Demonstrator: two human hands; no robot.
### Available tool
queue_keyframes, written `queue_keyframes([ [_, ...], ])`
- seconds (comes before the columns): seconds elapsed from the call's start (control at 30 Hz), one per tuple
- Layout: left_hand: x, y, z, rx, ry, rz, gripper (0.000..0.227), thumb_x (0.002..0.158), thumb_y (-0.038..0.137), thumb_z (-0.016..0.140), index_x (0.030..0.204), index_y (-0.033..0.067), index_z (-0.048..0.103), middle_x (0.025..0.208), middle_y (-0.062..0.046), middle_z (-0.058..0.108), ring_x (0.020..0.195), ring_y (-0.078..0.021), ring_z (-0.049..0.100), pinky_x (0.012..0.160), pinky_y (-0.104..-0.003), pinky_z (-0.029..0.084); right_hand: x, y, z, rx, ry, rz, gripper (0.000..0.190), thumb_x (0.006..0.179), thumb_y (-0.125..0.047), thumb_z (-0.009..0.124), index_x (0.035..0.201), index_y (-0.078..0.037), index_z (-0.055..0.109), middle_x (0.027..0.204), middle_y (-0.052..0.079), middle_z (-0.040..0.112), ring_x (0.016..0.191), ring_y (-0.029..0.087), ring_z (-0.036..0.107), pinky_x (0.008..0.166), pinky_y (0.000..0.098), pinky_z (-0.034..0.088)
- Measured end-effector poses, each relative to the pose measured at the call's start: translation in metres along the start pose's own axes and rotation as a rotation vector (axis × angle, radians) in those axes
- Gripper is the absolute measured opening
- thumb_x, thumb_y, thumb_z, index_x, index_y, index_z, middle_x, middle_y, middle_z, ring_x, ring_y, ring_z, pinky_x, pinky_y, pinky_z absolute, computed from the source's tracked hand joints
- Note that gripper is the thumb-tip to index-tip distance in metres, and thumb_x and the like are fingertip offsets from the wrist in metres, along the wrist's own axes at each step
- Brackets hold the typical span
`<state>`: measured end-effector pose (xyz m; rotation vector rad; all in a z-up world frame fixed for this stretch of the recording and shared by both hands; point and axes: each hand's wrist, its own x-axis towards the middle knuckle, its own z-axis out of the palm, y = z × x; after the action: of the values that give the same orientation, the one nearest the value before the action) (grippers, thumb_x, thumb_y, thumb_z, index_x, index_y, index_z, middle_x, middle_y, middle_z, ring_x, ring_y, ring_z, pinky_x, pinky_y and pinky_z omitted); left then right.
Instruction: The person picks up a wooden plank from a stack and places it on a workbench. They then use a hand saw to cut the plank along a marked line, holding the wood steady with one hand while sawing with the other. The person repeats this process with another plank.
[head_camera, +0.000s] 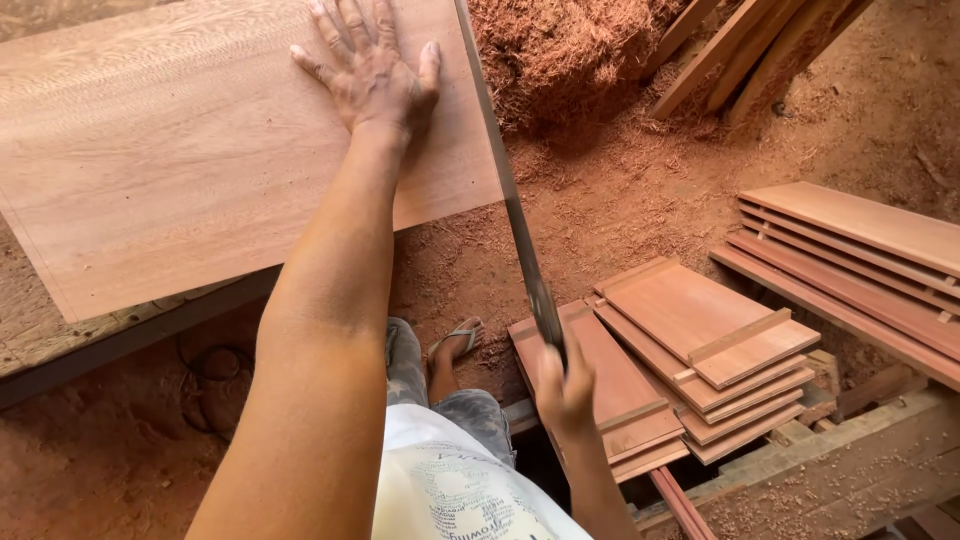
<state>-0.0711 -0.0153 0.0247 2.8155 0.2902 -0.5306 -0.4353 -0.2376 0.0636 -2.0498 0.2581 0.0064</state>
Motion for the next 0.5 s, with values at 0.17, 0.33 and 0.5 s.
queue_keyframes([
  [0.17,-0.002,0.001,0.0,0.022,0.005,0.001,0.082,0.103,0.07,0.028,0.17,0.0282,0.005,0.175,-0.016,-0.005,0.16,-0.0428,-0.006,0.12,-0.079,-0.005,0.004,-0.032,-0.006,-0.035,0.016,-0.184,0.041,0.102,-0.012,0.044,0.137,0.007,0.051,0.108,0.012,0.066,0.096,0.015,0.064,0.078,0.0299,0.051],
  [0.33,0.007,-0.005,0.007,0.015,0.01,-0.001,0.083,0.102,0.071,0.028,0.169,0.0294,0.005,0.175,-0.015,-0.005,0.16,-0.0424,-0.006,0.12,-0.079,-0.004,0.151,-0.015,0.056,-0.004,-0.024,-0.127,0.048,0.106,-0.017,0.042,0.148,0.004,0.049,0.066,-0.001,0.053,0.051,0.007,0.05,0.045,0.0267,0.045],
  [0.5,0.002,-0.003,0.004,0.006,0.002,0.004,0.084,0.102,0.072,0.029,0.17,0.029,0.005,0.176,-0.016,-0.005,0.161,-0.0422,-0.007,0.121,-0.079,-0.005,0.151,-0.025,0.055,0.0,-0.022,-0.168,0.047,0.109,-0.019,0.04,0.15,0.003,0.047,0.07,-0.002,0.055,0.05,0.006,0.049,0.045,0.0256,0.047],
])
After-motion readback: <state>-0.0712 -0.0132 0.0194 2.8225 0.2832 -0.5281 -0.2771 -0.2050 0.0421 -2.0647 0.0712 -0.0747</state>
